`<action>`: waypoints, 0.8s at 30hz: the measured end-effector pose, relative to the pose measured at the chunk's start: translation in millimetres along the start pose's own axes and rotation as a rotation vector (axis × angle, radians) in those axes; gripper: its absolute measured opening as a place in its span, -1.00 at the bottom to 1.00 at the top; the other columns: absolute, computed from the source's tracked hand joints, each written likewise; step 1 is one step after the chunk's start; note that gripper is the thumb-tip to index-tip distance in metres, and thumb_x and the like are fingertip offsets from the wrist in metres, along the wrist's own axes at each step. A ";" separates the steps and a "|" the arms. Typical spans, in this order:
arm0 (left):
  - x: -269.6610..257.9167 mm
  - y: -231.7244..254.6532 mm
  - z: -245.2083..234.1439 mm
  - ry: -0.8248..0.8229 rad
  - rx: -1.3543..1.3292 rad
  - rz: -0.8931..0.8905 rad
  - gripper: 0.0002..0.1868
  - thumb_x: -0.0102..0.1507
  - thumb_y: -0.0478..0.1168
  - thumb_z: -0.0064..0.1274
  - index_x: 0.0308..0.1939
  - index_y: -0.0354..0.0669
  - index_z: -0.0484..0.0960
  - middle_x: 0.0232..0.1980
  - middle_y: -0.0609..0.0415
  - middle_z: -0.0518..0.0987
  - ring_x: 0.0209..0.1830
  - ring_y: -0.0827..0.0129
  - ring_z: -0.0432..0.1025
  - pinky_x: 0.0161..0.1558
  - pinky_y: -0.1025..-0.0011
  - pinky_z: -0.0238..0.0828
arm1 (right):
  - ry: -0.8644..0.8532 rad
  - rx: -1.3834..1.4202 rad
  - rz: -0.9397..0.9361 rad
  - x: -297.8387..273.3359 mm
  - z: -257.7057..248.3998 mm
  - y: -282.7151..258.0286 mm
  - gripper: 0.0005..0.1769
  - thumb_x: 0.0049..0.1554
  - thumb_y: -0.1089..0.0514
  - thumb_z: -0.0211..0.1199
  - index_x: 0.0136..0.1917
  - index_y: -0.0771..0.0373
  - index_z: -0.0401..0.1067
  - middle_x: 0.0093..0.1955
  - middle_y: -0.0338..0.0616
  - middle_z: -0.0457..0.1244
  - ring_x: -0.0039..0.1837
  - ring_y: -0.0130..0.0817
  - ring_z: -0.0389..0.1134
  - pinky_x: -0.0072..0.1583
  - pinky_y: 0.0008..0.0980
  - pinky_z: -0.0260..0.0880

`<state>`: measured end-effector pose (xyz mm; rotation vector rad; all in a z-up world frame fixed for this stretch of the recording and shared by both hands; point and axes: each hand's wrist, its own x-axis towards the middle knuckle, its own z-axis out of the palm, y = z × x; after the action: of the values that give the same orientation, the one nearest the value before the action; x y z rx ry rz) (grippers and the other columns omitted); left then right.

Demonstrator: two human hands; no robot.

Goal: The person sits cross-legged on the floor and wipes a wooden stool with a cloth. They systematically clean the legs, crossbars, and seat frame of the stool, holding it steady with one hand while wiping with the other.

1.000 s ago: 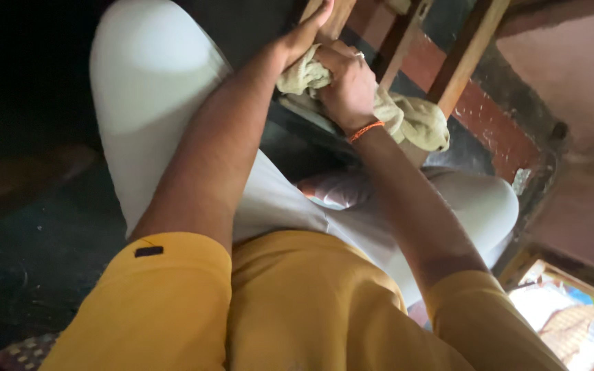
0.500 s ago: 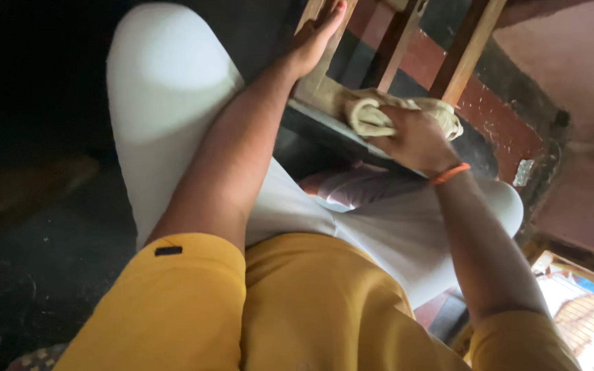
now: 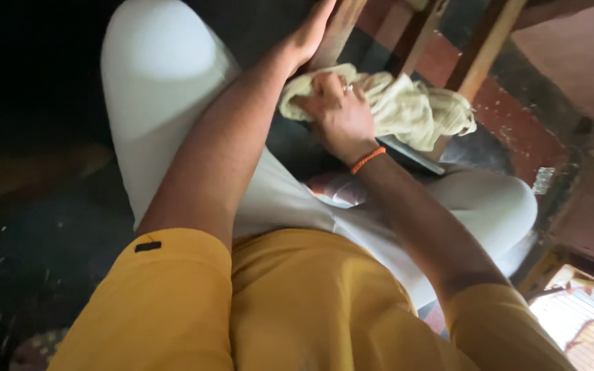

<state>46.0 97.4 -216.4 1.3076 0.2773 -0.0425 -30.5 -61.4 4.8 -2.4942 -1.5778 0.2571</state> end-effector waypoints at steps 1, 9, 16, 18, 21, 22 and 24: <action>-9.5 -3.8 -3.2 0.024 -0.009 -0.015 0.18 0.23 0.62 -0.51 0.59 -0.25 -0.02 0.62 -0.19 -0.02 0.61 0.07 -0.12 0.51 0.15 -0.16 | -0.016 0.032 0.000 0.9 2.2 -1.0 -0.52 0.07 0.19 0.48 0.23 -0.20 0.57 0.17 -0.19 0.19 0.19 -0.17 0.32 0.16 -0.05 0.36; -22.5 15.7 3.8 0.084 -0.053 -0.025 0.14 0.22 0.62 -0.52 0.50 -0.27 0.17 0.49 -0.15 0.21 0.47 0.12 0.08 0.41 0.19 0.01 | -0.117 0.079 -0.033 -48.4 -21.6 41.8 -0.19 -0.12 0.18 0.50 0.42 -0.04 0.43 0.43 -0.25 0.16 0.36 0.02 0.24 0.27 -0.04 0.38; -33.8 13.4 8.5 0.014 -0.146 -0.145 0.13 0.21 0.61 -0.53 0.43 -0.28 0.34 0.37 -0.12 0.40 0.35 0.16 0.27 0.33 0.23 0.16 | -0.283 -0.058 -0.023 -38.4 -20.9 34.1 -0.14 -0.11 0.19 0.43 0.46 -0.04 0.33 0.56 -0.25 0.08 0.38 0.00 0.17 0.24 0.00 0.34; -29.8 9.1 3.2 -0.049 -0.241 -0.217 0.13 0.21 0.61 -0.54 0.40 -0.29 0.39 0.34 -0.11 0.46 0.31 0.17 0.32 0.30 0.24 0.20 | -0.204 -0.031 -0.057 -16.4 -11.1 18.5 -0.13 -0.07 0.19 0.41 0.51 -0.02 0.29 0.58 -0.27 0.07 0.38 0.00 0.17 0.28 0.01 0.31; -25.2 11.8 -15.4 -0.052 -0.347 -0.245 0.13 0.20 0.61 -0.54 0.37 -0.29 0.46 0.29 -0.09 0.54 0.26 0.19 0.40 0.27 0.26 0.27 | -0.160 -0.010 -0.055 4.6 -12.8 5.0 -0.13 -0.05 0.19 0.40 0.53 -0.01 0.27 0.56 -0.30 0.10 0.36 -0.01 0.19 0.32 0.01 0.27; -24.7 13.3 -12.5 -0.015 -0.347 -0.220 0.14 0.20 0.61 -0.54 0.36 -0.30 0.48 0.27 -0.09 0.57 0.24 0.20 0.42 0.25 0.26 0.29 | -0.191 -0.005 -0.042 2.4 -16.5 5.3 -0.12 -0.05 0.21 0.39 0.54 -0.02 0.27 0.56 -0.31 0.10 0.35 -0.01 0.20 0.33 -0.01 0.27; -33.6 18.2 3.3 0.057 -0.318 -0.198 0.14 0.21 0.61 -0.52 0.34 -0.32 0.53 0.25 -0.10 0.60 0.22 0.22 0.45 0.23 0.28 0.30 | -0.216 0.003 -0.036 -6.3 -20.8 11.6 -0.13 -0.06 0.23 0.38 0.52 0.02 0.29 0.55 -0.31 0.13 0.32 0.00 0.21 0.34 -0.03 0.26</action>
<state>17.6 94.9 -190.9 0.9633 0.4431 -0.1246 -18.1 -73.2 22.5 -2.5043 -1.6963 0.5393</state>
